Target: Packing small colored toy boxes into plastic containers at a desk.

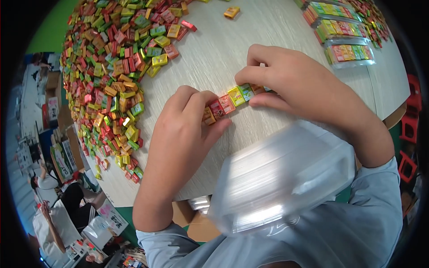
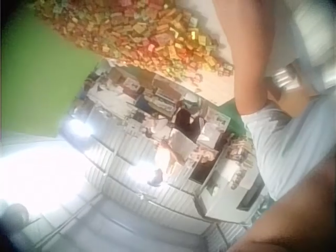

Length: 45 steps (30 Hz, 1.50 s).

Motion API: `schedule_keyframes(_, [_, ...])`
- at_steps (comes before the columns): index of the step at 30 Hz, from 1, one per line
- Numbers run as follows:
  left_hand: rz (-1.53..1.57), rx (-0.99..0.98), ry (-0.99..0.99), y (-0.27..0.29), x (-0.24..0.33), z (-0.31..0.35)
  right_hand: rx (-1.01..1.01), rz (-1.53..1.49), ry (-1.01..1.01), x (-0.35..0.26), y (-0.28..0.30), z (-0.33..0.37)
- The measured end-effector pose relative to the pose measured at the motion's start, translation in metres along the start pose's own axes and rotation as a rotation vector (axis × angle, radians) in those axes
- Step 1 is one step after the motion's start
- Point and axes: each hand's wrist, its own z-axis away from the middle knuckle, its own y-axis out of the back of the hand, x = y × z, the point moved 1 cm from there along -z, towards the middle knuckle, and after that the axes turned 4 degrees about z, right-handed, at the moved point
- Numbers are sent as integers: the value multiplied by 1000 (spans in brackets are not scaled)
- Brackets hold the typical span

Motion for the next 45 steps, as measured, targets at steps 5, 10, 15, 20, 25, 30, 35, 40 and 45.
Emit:
schedule_keyframes(5, [40, -25, -42, 6, -3, 1, 10, 3, 26, -1, 1, 3])
schedule_keyframes(10, [39, -37, -17, 5, -6, 4, -15, -12, 12, -3, 3, 4])
schedule_keyframes(15, [-1, 33, -54, -3, 2, -1, -54, -15, 23, -1, 3, 3])
schedule_keyframes(20, [-87, 118, -85, -11, 1, -1, -64, -5, 10, -6, 7, 2])
schedule_keyframes(25, [-76, 180, -149, -16, 0, -10, -48, -32, 15, 4, 5, 1])
schedule_keyframes(30, [-102, 188, -136, -18, 2, -9, 24, -33, 81, 13, -8, -1])
schedule_keyframes(35, [-121, 223, -153, -16, 2, -12, 52, 2, 125, 17, -11, -4])
schedule_keyframes(40, [-142, 183, -94, -14, 6, -13, 47, 42, 158, 20, -12, -7])
schedule_keyframes(45, [-235, 331, -223, 8, 2, -17, 111, 18, 186, 10, 12, -20])
